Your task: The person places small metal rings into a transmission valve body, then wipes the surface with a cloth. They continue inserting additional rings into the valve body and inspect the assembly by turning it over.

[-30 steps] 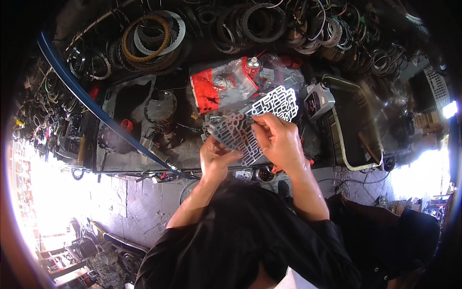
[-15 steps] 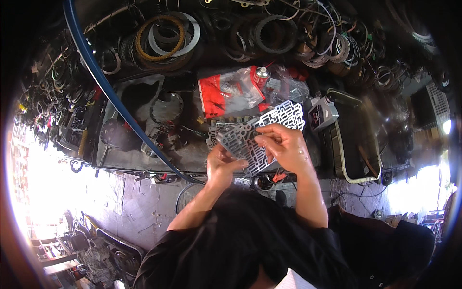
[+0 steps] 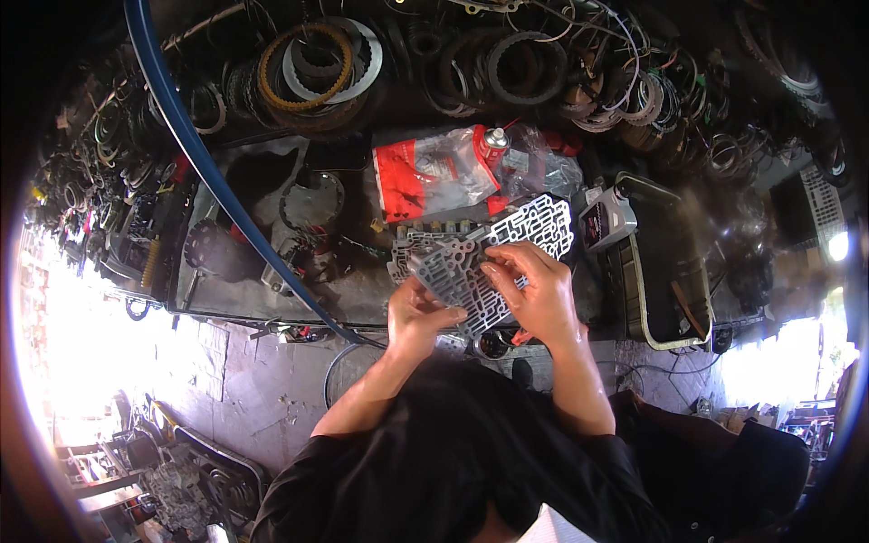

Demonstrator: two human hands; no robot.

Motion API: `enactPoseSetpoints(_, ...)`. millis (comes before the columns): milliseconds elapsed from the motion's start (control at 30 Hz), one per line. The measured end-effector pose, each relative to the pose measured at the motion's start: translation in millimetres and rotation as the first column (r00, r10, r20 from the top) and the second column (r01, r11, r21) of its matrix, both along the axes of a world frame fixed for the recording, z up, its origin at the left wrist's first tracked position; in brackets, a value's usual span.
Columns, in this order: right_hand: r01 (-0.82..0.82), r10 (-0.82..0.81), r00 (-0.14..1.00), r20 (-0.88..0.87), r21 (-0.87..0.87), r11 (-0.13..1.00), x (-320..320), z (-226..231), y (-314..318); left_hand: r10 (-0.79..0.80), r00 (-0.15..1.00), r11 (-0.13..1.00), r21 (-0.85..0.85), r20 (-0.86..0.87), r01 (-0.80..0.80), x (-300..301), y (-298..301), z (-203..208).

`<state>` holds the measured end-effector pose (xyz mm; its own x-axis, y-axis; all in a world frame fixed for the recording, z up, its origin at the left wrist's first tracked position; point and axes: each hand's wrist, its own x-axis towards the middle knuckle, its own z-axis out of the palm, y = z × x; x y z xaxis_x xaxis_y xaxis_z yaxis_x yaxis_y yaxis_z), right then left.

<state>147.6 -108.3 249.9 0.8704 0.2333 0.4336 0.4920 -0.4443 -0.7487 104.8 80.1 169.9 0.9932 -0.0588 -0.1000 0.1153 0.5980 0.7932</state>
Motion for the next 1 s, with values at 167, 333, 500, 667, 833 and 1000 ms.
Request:
enactPoseSetpoints(167,0.018,-0.006,0.995,0.096,-0.128,0.992,-3.9,8.7,1.4,0.019,1.0,1.0,0.001,0.019,-0.019,-0.2,1.5,0.3)
enactPoseSetpoints(333,0.047,-0.032,0.995,0.097,-0.159,0.986,-3.5,12.6,4.2,0.022,1.0,1.0,-0.005,0.016,-0.022,-0.8,1.8,4.0)
enactPoseSetpoints(500,0.014,0.001,0.997,0.076,-0.192,0.981,-0.4,17.7,2.2,0.009,1.0,1.0,0.007,0.014,-0.009,-2.3,3.2,5.7)
enactPoseSetpoints(667,-0.038,0.064,0.994,0.094,-0.252,0.967,4.0,23.7,-1.1,-0.005,0.999,1.0,-0.004,0.039,0.006,-2.6,4.7,5.3)
enactPoseSetpoints(833,0.0,0.02,0.996,0.087,-0.218,0.976,1.0,21.6,3.8,0.003,0.996,1.0,0.018,0.087,-0.004,-1.6,6.5,3.0)
enactPoseSetpoints(1000,0.108,-0.089,0.985,0.148,-0.124,0.986,-0.6,6.9,19.2,0.04,0.997,0.999,0.031,0.063,-0.042,-0.3,7.6,1.6)
